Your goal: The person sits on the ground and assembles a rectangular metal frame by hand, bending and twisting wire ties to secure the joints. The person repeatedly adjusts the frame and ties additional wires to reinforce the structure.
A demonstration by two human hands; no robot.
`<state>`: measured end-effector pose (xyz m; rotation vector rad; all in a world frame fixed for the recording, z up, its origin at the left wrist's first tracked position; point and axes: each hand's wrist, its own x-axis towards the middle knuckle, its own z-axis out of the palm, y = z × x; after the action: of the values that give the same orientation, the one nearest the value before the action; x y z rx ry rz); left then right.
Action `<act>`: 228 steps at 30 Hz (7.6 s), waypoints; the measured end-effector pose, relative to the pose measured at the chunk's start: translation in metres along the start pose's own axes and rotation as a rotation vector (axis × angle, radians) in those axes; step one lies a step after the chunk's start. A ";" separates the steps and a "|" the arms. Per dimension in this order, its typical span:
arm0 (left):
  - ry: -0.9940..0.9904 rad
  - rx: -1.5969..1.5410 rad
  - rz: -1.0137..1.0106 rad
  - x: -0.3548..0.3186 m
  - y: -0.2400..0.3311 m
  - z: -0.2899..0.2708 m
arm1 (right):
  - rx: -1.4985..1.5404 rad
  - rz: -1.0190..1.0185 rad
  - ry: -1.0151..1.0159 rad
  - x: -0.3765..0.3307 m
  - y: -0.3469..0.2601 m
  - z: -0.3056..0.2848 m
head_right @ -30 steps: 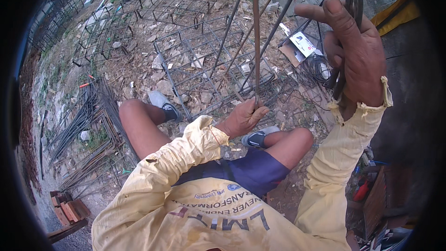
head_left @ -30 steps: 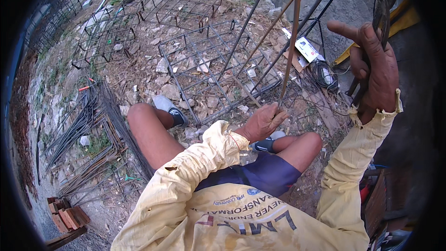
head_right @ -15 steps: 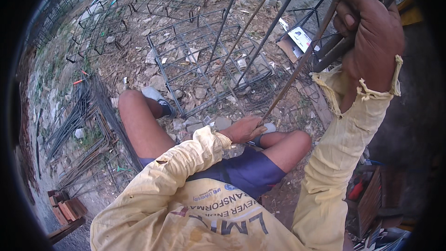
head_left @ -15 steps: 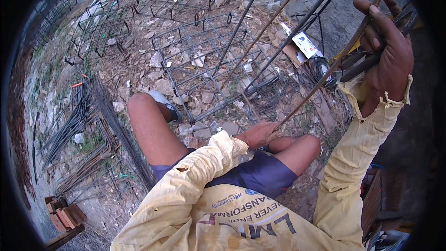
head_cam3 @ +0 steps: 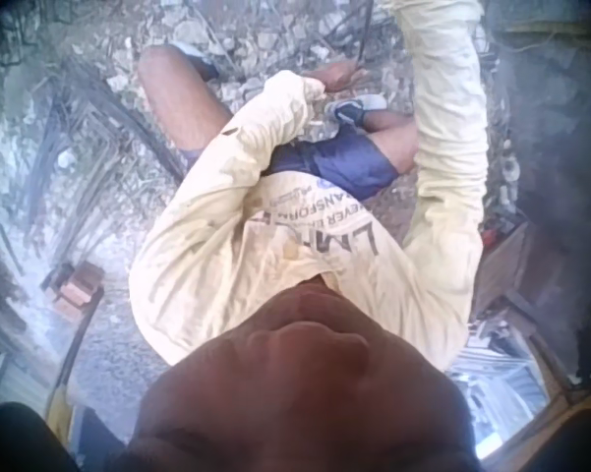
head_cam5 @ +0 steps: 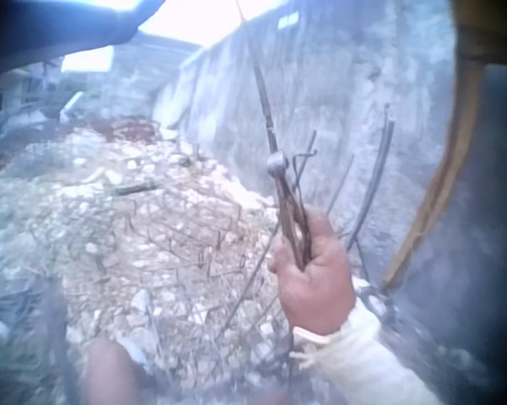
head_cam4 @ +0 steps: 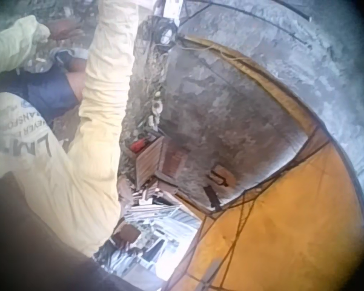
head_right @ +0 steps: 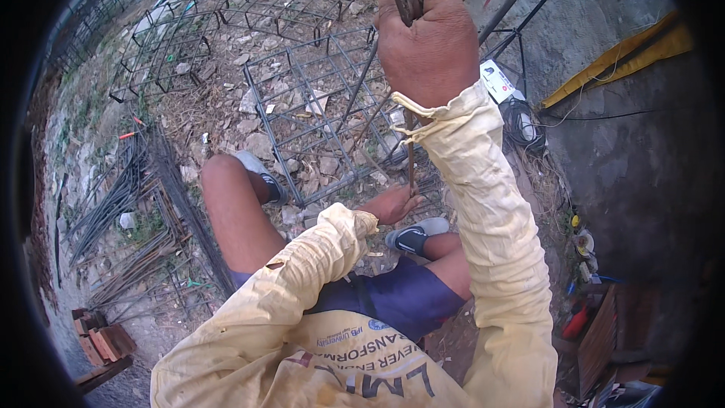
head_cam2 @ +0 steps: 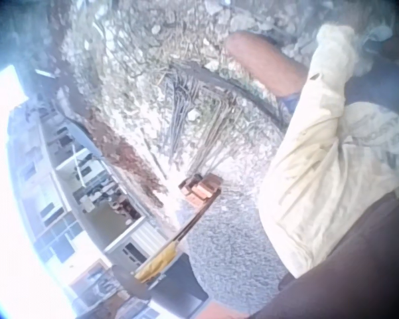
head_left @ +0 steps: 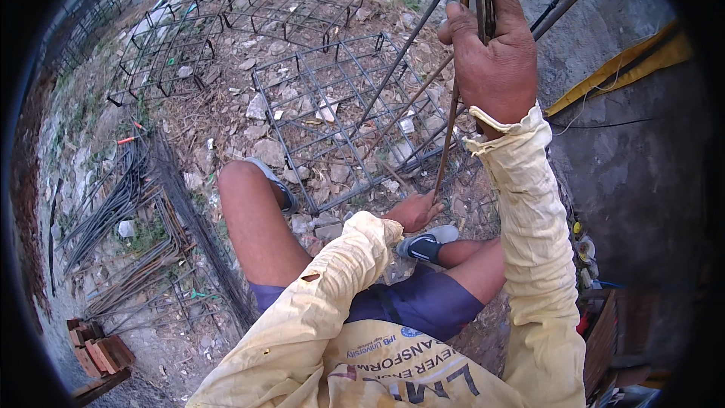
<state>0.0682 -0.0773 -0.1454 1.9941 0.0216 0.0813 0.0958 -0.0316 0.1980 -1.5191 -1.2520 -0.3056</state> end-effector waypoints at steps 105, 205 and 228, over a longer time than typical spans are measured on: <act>0.950 0.391 0.782 0.130 0.174 -0.207 | -0.491 0.415 0.398 -0.284 0.190 -0.211; 0.758 -0.239 0.335 0.108 0.164 -0.199 | -0.477 0.796 -0.449 -0.269 0.218 -0.172; 0.873 -0.396 0.516 0.102 0.190 -0.266 | -0.557 0.850 -0.451 -0.268 0.215 -0.169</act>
<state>0.1476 0.0913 0.1419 1.3954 0.0473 1.1843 0.2303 -0.2842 -0.0567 -2.5499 -0.7483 0.2959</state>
